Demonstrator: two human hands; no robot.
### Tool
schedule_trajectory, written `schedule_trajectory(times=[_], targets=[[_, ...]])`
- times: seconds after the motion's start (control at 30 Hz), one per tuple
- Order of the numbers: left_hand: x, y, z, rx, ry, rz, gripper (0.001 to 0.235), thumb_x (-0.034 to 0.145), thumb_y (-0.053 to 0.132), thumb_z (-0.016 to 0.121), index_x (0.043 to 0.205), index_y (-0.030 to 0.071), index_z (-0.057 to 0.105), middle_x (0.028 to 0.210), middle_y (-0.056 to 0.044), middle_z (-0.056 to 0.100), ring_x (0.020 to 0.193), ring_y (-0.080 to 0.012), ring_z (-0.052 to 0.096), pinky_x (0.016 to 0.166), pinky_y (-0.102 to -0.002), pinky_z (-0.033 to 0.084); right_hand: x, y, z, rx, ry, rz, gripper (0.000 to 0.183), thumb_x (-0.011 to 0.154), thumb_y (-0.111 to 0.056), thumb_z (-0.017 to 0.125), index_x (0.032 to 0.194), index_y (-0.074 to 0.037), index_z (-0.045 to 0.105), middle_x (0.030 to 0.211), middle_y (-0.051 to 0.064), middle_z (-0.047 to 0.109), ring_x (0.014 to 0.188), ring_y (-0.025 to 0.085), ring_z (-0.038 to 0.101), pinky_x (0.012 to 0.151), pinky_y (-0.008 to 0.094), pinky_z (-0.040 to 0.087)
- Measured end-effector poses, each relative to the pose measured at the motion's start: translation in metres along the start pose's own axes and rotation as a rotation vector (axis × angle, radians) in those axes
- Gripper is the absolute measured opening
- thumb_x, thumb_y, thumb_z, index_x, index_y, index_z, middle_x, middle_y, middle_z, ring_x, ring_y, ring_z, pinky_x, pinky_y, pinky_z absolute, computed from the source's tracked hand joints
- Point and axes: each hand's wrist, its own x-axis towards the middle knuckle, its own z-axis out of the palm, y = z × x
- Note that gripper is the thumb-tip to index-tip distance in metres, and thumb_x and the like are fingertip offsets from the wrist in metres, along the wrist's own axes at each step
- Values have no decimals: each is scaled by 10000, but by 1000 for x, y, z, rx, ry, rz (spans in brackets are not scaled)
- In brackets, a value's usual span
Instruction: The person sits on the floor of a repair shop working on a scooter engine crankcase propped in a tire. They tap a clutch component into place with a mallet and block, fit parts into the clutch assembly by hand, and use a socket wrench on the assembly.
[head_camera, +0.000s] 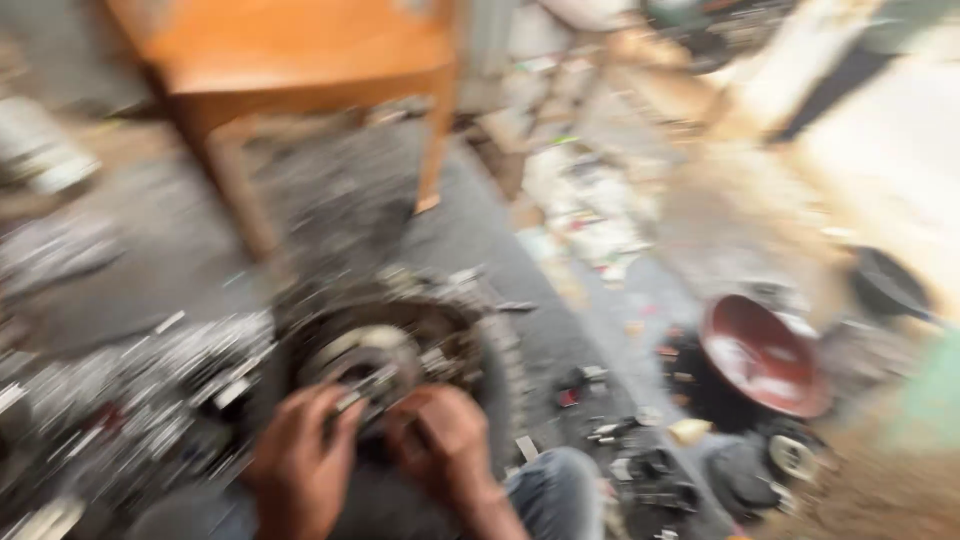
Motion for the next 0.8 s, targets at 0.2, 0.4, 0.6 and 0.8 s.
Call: schedule_trajectory(times=[0.2, 0.4, 0.6, 0.8], targets=[[-80, -242, 153, -118, -51, 222, 208, 773, 131, 843, 957, 109, 750, 834, -67, 718, 826, -228, 735, 759, -327, 606, -41, 34, 29, 48, -34, 128, 254, 938, -264, 882, 971, -91, 699, 1002, 75, 721, 928, 238, 744, 792, 367, 597], [-79, -216, 133, -81, -83, 174, 287, 745, 168, 842, 968, 44, 712, 817, -127, 727, 795, -278, 747, 724, -368, 616, -35, 21, 23, 92, -106, 166, 261, 1031, -313, 798, 1047, -78, 687, 1079, 97, 725, 1003, 240, 752, 836, 389, 588], [-117, -296, 176, -205, -280, -93, 344, 755, 218, 851, 1016, 40, 715, 777, -138, 715, 747, -274, 751, 735, -367, 637, -44, 28, 26, 112, -96, 180, 266, 1039, -332, 782, 1038, -94, 665, 1060, 82, 711, 990, 225, 743, 854, 398, 599], [-117, -281, 181, -91, -115, 103, 332, 821, 198, 765, 1084, 18, 674, 900, -134, 701, 828, -271, 749, 762, -362, 646, -63, 43, 43, 93, -114, 185, 215, 1061, -307, 776, 1069, -129, 655, 1107, 52, 713, 1012, 194, 730, 889, 377, 597]])
